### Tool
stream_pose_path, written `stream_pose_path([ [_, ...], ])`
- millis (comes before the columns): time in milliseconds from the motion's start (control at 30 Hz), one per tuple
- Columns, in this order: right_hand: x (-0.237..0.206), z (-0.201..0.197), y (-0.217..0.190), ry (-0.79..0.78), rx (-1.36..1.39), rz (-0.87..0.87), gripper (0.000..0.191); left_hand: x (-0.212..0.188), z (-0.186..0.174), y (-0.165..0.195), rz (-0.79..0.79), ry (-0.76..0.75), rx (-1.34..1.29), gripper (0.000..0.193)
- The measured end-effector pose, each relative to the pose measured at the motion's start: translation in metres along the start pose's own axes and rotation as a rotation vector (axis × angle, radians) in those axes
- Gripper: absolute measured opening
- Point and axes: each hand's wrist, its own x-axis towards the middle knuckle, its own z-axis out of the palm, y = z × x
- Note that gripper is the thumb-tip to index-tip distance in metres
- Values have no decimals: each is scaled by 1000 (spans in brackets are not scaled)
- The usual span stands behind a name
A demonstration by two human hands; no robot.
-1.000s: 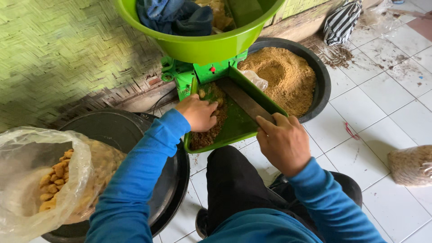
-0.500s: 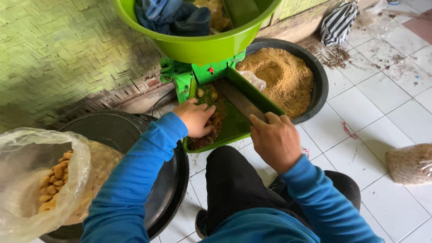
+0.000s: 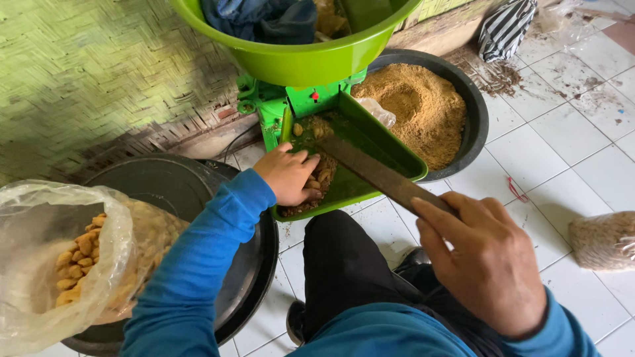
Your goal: The person sits on the floor and feeds whole nuts from a plastic bag into a green electric grinder. They use a flat metal tool to push the nuts into the machine and scrape the hopper, while ground powder accumulates in a large black basin below.
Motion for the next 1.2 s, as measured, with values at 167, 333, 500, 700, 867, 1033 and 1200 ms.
stream_pose_path([
  [167,5,36,-5,53,-25,0,27,-5,2,4,44,148,9,76],
  [333,9,77,4,90,-57,-18,28,-10,1,10,36,248,-5,70],
  [500,15,106,12,69,-36,4,29,-15,4,14,56,386,-31,57],
  [700,28,124,15,0,-57,48,31,-17,9,24,34,479,25,56],
  [867,33,117,12,17,-53,22,30,-20,8,29,6,457,75,55],
  [1033,14,76,10,140,-6,-19,28,-20,8,25,15,410,4,55],
  [1200,6,51,-2,92,70,-29,26,-20,11,22,11,400,-32,50],
])
